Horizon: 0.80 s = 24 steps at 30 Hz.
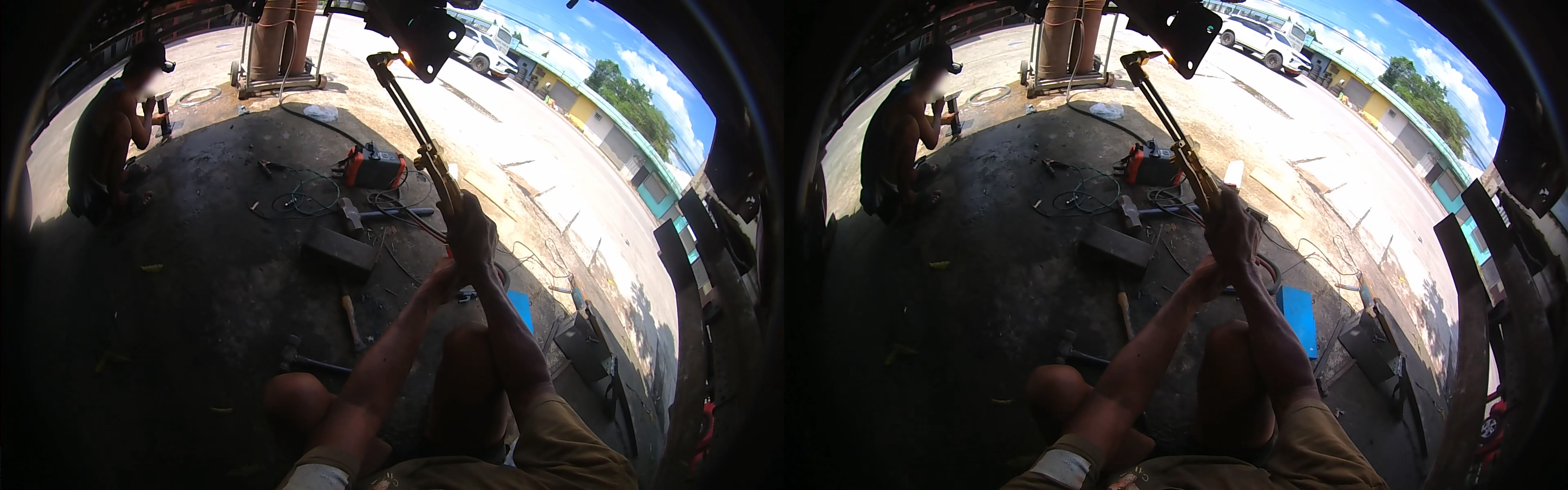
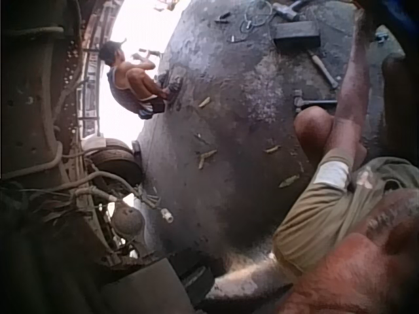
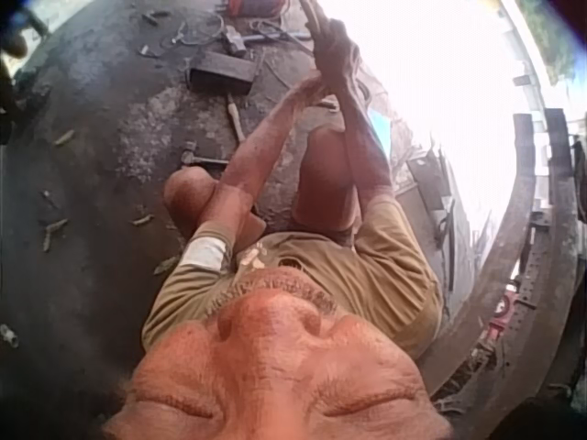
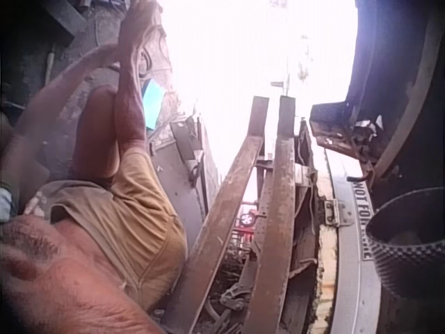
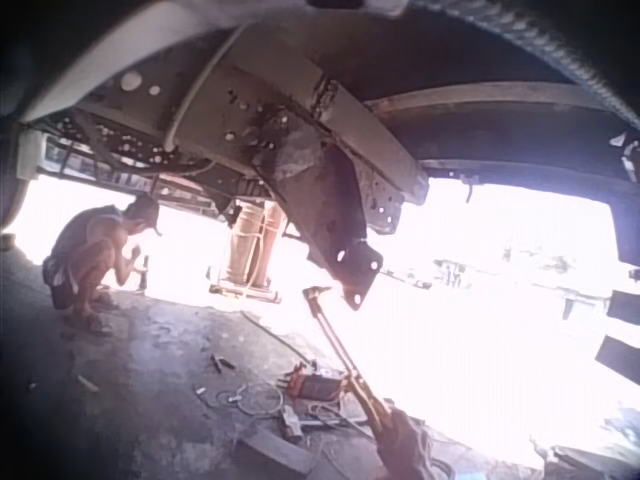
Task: The person uses a welding torch to heat and weld a metal plate on the ground. They ignite the torch, apply the flame to the metal, and adjust the torch position as needed.
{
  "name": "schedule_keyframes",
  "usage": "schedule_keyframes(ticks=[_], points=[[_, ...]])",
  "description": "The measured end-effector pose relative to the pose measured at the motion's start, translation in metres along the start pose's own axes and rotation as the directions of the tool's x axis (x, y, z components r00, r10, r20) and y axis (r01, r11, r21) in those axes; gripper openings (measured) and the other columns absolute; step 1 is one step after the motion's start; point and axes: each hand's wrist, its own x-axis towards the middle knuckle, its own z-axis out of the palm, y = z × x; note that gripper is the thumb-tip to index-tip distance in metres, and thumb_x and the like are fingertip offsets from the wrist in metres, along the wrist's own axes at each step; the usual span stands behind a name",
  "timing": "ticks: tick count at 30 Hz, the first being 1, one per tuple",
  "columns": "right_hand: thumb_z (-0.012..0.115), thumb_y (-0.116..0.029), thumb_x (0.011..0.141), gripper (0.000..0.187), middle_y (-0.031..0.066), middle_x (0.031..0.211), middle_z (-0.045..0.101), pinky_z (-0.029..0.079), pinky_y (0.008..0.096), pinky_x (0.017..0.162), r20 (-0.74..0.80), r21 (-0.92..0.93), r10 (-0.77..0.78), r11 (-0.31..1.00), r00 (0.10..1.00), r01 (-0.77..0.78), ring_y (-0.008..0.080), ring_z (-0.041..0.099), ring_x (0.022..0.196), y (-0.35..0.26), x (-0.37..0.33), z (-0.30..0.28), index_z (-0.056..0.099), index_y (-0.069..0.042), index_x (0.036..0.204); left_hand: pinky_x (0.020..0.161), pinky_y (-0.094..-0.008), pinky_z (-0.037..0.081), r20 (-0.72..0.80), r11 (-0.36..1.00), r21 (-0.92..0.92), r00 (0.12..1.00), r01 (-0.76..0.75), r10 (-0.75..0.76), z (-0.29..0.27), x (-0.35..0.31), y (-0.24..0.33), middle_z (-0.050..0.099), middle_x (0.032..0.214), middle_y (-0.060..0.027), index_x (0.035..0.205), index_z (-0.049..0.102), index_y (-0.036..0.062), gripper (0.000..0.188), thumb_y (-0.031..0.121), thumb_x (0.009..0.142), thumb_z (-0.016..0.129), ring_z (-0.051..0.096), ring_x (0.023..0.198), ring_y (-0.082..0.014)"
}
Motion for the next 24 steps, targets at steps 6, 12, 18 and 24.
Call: schedule_keyframes(ticks=[6, 12, 18, 24], points=[[0.07, -0.032, 0.093, 0.026, 0.018, 0.085, 0.07, 0.052, 0.0484, 0.062, 0.017, 0.001, 0.005, 1.0, 1.0, -0.005, 0.0414, 0.069, 0.079, -0.006, 0.0, -0.004, 0.06, -0.016, 0.111, 0.069, -0.0258, 0.051, 0.01, 0.989, 0.145, 1.0, -0.021, 0.02, -0.012, 0.007, -0.01, 0.066, 0.101, -0.0018, 0.12, 0.064, 0.0023, 0.047, 0.039, 0.092, 0.074, 0.062, 0.086, -0.0086], [0.071, -0.03, 0.093, 0.024, 0.018, 0.085, 0.069, 0.051, 0.0481, 0.061, 0.036, 0.012, -0.001, 1.0, 0.999, 0.0, 0.0416, 0.069, 0.078, -0.008, 0.001, -0.006, 0.06, -0.014, 0.106, 0.073, -0.0272, 0.053, 0.017, 0.996, 0.082, 1.0, -0.021, 0.02, -0.012, 0.009, -0.01, 0.068, 0.104, -0.0043, 0.122, 0.064, 0.001, 0.047, 0.037, 0.093, 0.072, 0.064, 0.09, -0.0107], [0.074, -0.028, 0.091, 0.025, 0.0191, 0.079, 0.067, 0.05, 0.0483, 0.06, -0.054, 0.017, -0.101, 0.995, 0.993, 0.102, 0.0424, 0.067, 0.076, -0.011, 0.005, 0.009, 0.056, -0.011, 0.097, 0.077, -0.0281, 0.054, 0.03, 0.998, -0.004, 0.997, -0.064, 0.064, -0.019, 0.01, -0.005, 0.069, 0.109, -0.0076, 0.123, 0.064, 0.0003, 0.043, 0.034, 0.096, 0.07, 0.066, 0.094, -0.0125], [0.073, -0.03, 0.092, 0.025, 0.0177, 0.079, 0.068, 0.05, 0.0474, 0.061, -0.006, 0.023, 0.011, 1.0, 1.0, -0.011, 0.0407, 0.068, 0.076, -0.009, 0.002, 0.0, 0.06, -0.012, 0.103, 0.071, -0.0295, 0.052, 0.022, 0.969, 0.226, 0.995, -0.101, 0.099, -0.012, 0.007, -0.007, 0.066, 0.102, -0.0044, 0.119, 0.065, 0.0015, 0.04, 0.035, 0.096, 0.068, 0.06, 0.087, -0.0097]])
